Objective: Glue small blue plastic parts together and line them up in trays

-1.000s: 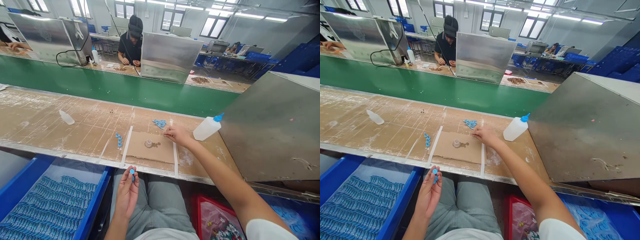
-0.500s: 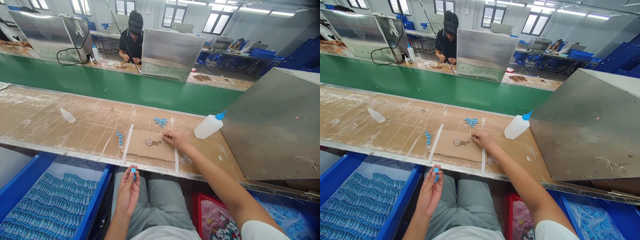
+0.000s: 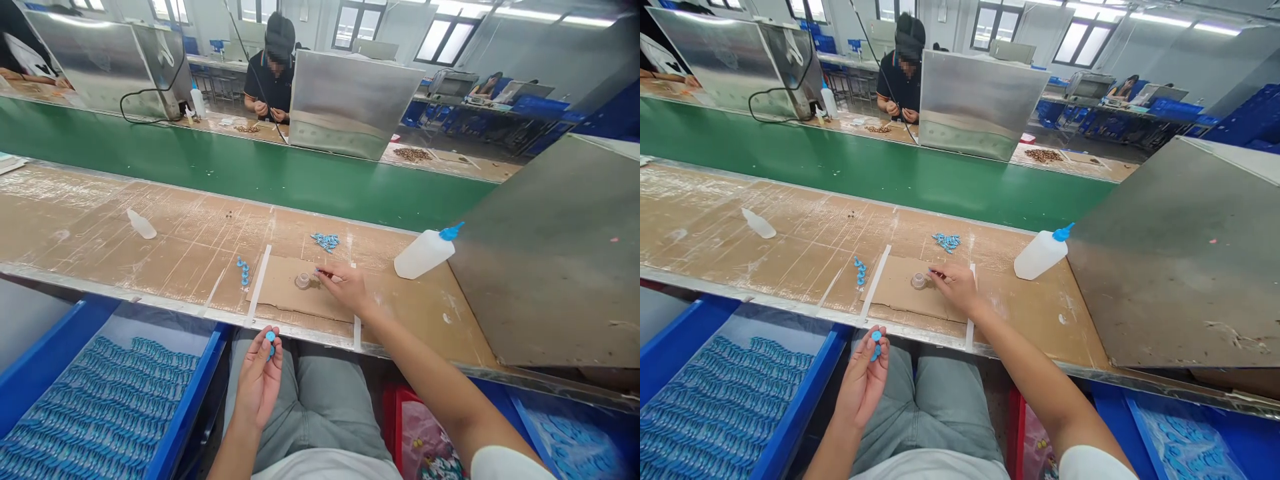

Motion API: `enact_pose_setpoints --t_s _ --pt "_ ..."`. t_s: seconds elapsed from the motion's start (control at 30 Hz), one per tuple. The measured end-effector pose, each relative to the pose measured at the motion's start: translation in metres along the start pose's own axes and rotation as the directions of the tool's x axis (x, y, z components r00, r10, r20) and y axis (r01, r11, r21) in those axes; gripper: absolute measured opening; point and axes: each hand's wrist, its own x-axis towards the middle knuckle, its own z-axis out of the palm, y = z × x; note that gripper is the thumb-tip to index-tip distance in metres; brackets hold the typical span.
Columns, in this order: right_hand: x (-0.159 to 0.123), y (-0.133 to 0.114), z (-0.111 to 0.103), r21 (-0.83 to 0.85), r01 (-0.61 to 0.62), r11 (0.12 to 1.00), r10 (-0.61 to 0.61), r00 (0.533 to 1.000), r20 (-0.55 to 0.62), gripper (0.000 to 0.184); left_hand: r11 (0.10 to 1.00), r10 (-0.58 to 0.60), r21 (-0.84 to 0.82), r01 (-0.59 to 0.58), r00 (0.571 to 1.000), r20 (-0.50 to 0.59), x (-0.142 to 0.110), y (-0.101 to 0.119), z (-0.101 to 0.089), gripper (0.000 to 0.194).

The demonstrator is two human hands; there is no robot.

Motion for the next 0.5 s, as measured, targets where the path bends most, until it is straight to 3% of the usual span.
enact_pose_setpoints --t_s 0.27,0.5 --pt "0.008 -0.003 0.013 -0.064 0.152 0.986 -0.141 0.979 0.149 0.023 1.0 0.013 -0.005 -0.013 1.0 -0.006 -0.002 0.003 0.001 0.025" --pt "0.01 -0.001 0.014 -0.106 0.231 0.967 -0.208 0.958 0.195 0.024 1.0 0.02 0.002 -0.02 1.0 0.009 -0.002 0.004 0.006 0.024"
